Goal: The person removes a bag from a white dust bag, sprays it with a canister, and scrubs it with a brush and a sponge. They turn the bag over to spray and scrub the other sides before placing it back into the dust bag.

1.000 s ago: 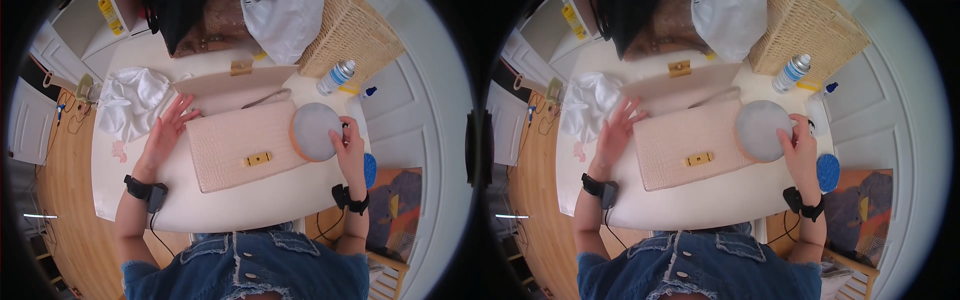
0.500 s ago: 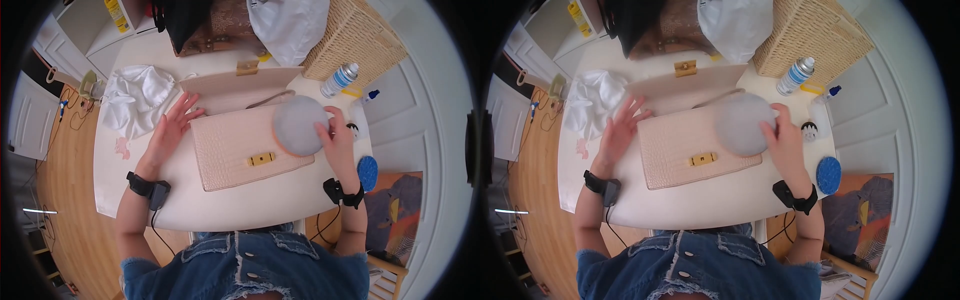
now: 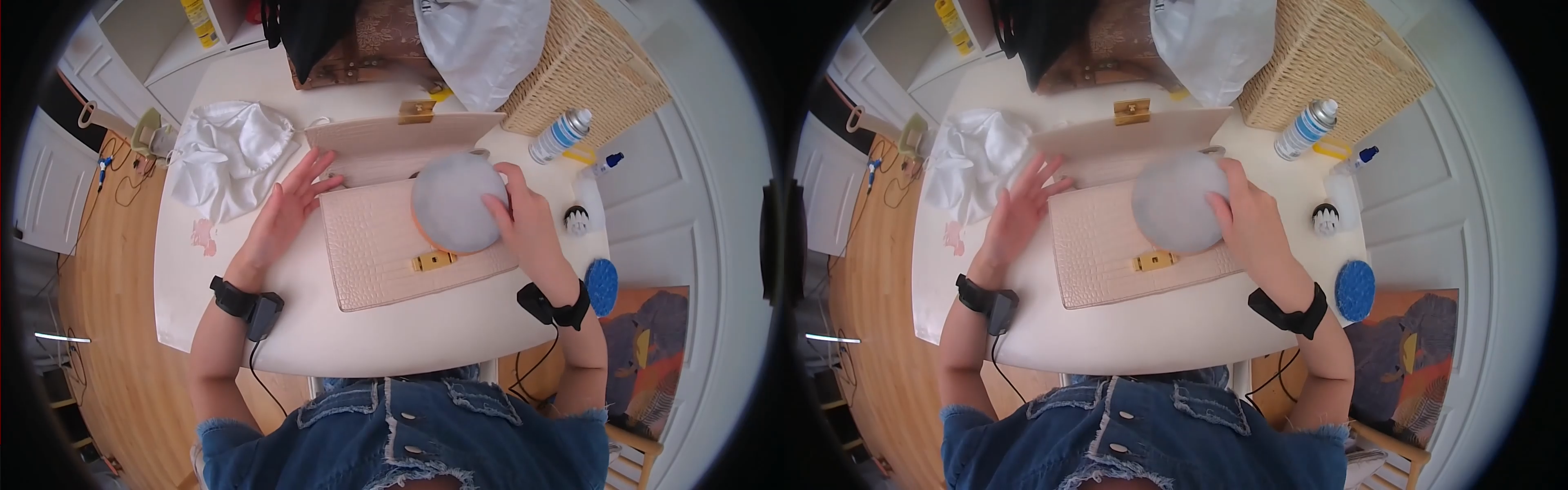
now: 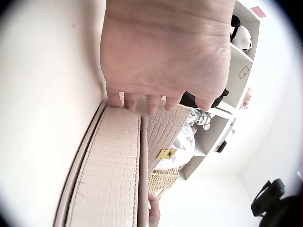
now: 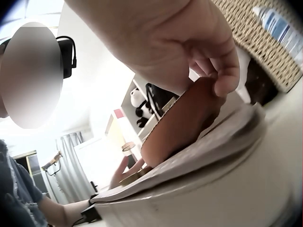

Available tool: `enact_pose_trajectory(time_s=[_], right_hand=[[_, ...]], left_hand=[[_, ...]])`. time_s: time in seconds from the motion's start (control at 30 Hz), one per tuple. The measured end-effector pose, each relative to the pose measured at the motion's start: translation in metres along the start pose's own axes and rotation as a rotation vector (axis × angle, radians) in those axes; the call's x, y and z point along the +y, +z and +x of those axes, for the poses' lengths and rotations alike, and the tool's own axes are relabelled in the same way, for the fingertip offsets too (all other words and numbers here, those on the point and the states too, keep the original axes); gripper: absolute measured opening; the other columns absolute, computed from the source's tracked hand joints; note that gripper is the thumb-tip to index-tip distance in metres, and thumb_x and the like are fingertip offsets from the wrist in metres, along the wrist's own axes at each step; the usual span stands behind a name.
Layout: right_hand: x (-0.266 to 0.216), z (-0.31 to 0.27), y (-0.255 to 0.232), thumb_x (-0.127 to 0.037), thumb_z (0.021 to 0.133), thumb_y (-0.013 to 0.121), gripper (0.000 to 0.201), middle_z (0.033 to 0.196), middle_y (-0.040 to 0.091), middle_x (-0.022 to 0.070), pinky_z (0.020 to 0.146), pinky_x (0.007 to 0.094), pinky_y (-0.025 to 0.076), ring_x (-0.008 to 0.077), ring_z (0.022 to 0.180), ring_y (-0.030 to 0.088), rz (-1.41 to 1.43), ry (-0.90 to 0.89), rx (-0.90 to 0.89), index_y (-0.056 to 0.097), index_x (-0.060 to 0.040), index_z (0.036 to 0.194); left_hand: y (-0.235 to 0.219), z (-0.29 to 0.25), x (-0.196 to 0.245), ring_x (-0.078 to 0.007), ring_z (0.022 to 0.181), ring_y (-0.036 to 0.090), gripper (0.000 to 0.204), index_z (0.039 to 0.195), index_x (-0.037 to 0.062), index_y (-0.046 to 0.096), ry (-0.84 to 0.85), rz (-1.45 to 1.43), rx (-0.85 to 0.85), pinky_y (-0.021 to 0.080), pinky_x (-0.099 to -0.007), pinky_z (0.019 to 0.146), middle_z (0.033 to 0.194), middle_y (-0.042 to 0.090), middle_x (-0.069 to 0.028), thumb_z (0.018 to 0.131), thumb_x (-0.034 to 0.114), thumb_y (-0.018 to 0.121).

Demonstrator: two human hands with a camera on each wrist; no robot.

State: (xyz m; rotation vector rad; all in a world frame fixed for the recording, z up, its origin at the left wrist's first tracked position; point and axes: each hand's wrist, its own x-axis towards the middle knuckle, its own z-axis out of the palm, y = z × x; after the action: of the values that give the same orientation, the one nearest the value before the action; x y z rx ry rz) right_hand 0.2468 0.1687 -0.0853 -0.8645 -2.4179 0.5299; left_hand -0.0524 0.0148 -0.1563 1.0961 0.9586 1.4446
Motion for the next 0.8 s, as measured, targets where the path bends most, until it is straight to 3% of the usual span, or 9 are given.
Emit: enact_pose_trajectory(time_s=[0.1, 0.2, 0.33, 0.4, 0.5, 0.73, 0.8], right_hand=[[0.008, 0.011, -0.014, -0.01, 0.087, 0.061, 0.031, 0.07, 0.06, 0.0235, 0.061, 0.0454, 0.046, 0.043, 0.07, 0.061, -0.057, 0.098, -0.085, 0.046, -0.0045, 0.114], [0.027, 0.022, -0.017, -0.01, 0.087, 0.062, 0.032, 0.07, 0.059, 0.0243, 0.062, 0.0462, 0.046, 0.0433, 0.071, 0.061, -0.066, 0.223, -0.034, 0.046, -0.0041, 0.114], [0.007, 0.021, -0.001, -0.009, 0.087, 0.062, 0.032, 0.073, 0.06, 0.0251, 0.063, 0.0472, 0.047, 0.0439, 0.072, 0.061, -0.045, 0.202, -0.061, 0.045, -0.0031, 0.113], [-0.004, 0.017, 0.015, -0.009, 0.086, 0.062, 0.033, 0.077, 0.061, 0.0264, 0.064, 0.0478, 0.047, 0.0446, 0.074, 0.061, 0.076, -0.075, -0.091, 0.045, -0.0033, 0.114], [-0.012, 0.027, 0.004, -0.009, 0.087, 0.061, 0.033, 0.081, 0.062, 0.0269, 0.067, 0.0485, 0.048, 0.0453, 0.078, 0.061, 0.068, 0.003, -0.186, 0.045, -0.0029, 0.114], [-0.012, 0.035, 0.011, -0.009, 0.086, 0.06, 0.032, 0.084, 0.062, 0.0273, 0.068, 0.0482, 0.048, 0.0458, 0.081, 0.06, 0.015, 0.038, -0.17, 0.045, -0.002, 0.114], [-0.017, 0.033, 0.024, -0.009, 0.087, 0.062, 0.031, 0.082, 0.062, 0.0216, 0.068, 0.0406, 0.048, 0.0409, 0.077, 0.062, 0.059, -0.147, -0.207, 0.046, -0.0042, 0.114]], left_hand=[[0.0, -0.002, 0.002, -0.0276, 0.137, 0.033, 0.08, 0.153, 0.0161, 0.015, 0.007, 0.0, 0.004, 0.02, -0.0399, 0.112, 0.157, 0.02, -0.0092, 0.093, 0.067, 0.028], [0.001, -0.002, 0.002, -0.026, 0.137, 0.034, 0.078, 0.153, 0.0159, 0.015, 0.018, -0.011, 0.005, 0.019, -0.0407, 0.112, 0.157, 0.021, -0.008, 0.094, 0.065, 0.027], [0.001, -0.001, 0.0, -0.0263, 0.137, 0.034, 0.078, 0.153, 0.0154, 0.015, 0.028, -0.029, -0.007, 0.019, -0.0413, 0.113, 0.157, 0.021, -0.0082, 0.094, 0.065, 0.028], [0.0, -0.001, 0.0, -0.0263, 0.137, 0.033, 0.078, 0.153, 0.0152, 0.015, 0.022, -0.025, -0.008, 0.02, -0.0412, 0.112, 0.157, 0.021, -0.0082, 0.094, 0.065, 0.028], [0.001, -0.002, 0.001, -0.0263, 0.137, 0.033, 0.078, 0.153, 0.0149, 0.015, 0.022, -0.019, -0.007, 0.021, -0.0412, 0.112, 0.157, 0.021, -0.0083, 0.094, 0.064, 0.028], [0.001, -0.001, 0.002, -0.0265, 0.137, 0.033, 0.078, 0.153, 0.0133, 0.015, 0.027, -0.029, -0.017, 0.019, -0.0411, 0.113, 0.156, 0.021, -0.0087, 0.095, 0.064, 0.027], [0.001, -0.001, 0.0, -0.0265, 0.137, 0.032, 0.078, 0.153, 0.0129, 0.015, 0.026, -0.031, -0.017, 0.019, -0.0411, 0.113, 0.156, 0.021, -0.0088, 0.095, 0.064, 0.027]])
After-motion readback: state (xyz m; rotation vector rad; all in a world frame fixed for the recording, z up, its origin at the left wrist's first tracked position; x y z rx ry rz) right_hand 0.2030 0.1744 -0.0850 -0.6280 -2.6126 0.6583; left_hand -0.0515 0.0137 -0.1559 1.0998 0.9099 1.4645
